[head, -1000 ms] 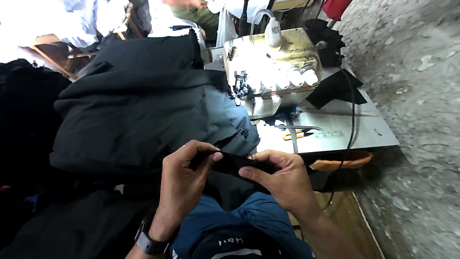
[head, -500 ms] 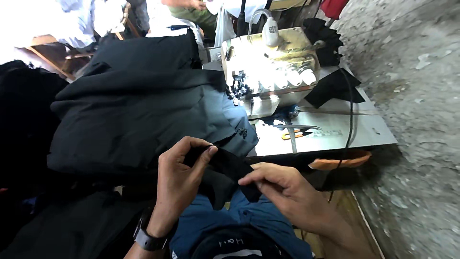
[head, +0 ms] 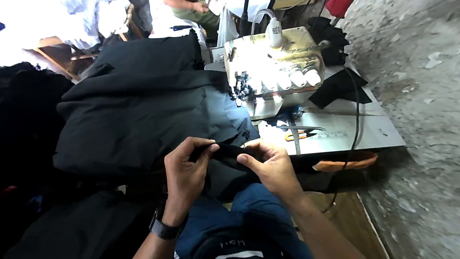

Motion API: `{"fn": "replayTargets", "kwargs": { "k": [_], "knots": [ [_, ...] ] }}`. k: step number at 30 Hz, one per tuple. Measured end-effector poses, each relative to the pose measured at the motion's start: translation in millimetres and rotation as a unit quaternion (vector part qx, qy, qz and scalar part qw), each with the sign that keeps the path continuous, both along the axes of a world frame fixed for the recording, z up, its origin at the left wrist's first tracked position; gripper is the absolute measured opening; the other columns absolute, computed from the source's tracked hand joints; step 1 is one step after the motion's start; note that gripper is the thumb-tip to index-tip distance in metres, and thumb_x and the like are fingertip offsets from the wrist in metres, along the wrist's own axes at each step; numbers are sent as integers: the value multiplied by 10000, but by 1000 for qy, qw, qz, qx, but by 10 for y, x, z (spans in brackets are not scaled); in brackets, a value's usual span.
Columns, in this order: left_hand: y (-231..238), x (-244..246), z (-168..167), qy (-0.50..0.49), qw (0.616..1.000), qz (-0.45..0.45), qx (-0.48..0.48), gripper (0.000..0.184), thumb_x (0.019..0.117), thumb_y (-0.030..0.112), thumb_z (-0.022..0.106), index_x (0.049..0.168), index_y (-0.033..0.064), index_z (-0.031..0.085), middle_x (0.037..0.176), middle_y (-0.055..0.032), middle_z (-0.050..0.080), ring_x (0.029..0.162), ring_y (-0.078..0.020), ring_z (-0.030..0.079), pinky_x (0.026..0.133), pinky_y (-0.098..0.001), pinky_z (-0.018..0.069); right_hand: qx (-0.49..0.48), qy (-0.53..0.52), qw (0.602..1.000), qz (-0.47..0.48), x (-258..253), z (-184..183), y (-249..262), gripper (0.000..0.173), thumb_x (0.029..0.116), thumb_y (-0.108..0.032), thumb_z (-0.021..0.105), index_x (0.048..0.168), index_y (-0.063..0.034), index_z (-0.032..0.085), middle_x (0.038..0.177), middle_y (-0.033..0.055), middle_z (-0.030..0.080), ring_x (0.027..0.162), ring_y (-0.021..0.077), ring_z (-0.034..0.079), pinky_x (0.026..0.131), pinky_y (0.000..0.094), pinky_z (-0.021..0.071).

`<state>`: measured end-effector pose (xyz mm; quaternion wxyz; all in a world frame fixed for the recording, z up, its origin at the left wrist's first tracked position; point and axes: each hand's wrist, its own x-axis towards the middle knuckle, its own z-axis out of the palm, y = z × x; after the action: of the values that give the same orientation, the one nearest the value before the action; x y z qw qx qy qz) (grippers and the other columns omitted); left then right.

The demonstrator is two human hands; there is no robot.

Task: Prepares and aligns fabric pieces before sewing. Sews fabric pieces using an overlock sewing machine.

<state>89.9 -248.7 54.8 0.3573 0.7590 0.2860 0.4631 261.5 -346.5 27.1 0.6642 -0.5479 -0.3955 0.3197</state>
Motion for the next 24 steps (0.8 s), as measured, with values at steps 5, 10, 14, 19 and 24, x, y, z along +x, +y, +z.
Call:
{"fn": "replayTargets", "kwargs": {
  "k": [5, 10, 14, 19, 24],
  "knots": [
    [-16, 83, -62, 3, 1000, -3, -18, 79, 910, 78, 755, 982, 62, 727, 915, 35, 743, 832, -27, 703, 770, -195, 608, 7, -17, 1000, -8, 58, -34, -36, 104, 852, -90, 817, 935, -34, 792, 881, 18, 776, 817, 48, 728, 779, 196, 617],
    [3, 141, -88, 12, 1000, -4, -27, 93, 907, 85, 760, 992, 65, 730, 921, 33, 742, 839, -33, 704, 774, -199, 608, 22, -11, 999, -34, 88, -82, -33, 148, 803, -80, 853, 927, -32, 789, 878, 20, 776, 808, 49, 728, 773, 195, 619],
    [53, 177, -80, 19, 999, -4, -31, 88, 906, 90, 763, 986, 66, 734, 919, 30, 742, 838, -37, 705, 779, -203, 610, 6, 38, 999, -22, 124, -42, -27, 163, 816, -61, 836, 963, -13, 782, 881, 39, 779, 814, 71, 739, 777, 207, 626],
    [131, 256, -93, 34, 999, -9, -36, 76, 922, 106, 746, 987, 68, 732, 920, 38, 741, 844, -29, 702, 778, -197, 607, 22, 16, 999, -30, 197, -84, 29, 95, 850, -66, 808, 932, -27, 779, 873, 19, 774, 806, 56, 730, 772, 200, 622],
    [257, 318, -106, 76, 997, -12, -24, 65, 959, 128, 707, 1001, 85, 733, 943, 56, 735, 864, -12, 695, 796, -183, 596, -29, 39, 999, -3, 328, -126, 63, 142, 817, -87, 841, 937, -36, 784, 840, 19, 773, 746, 55, 726, 712, 192, 620]
  ]
}}
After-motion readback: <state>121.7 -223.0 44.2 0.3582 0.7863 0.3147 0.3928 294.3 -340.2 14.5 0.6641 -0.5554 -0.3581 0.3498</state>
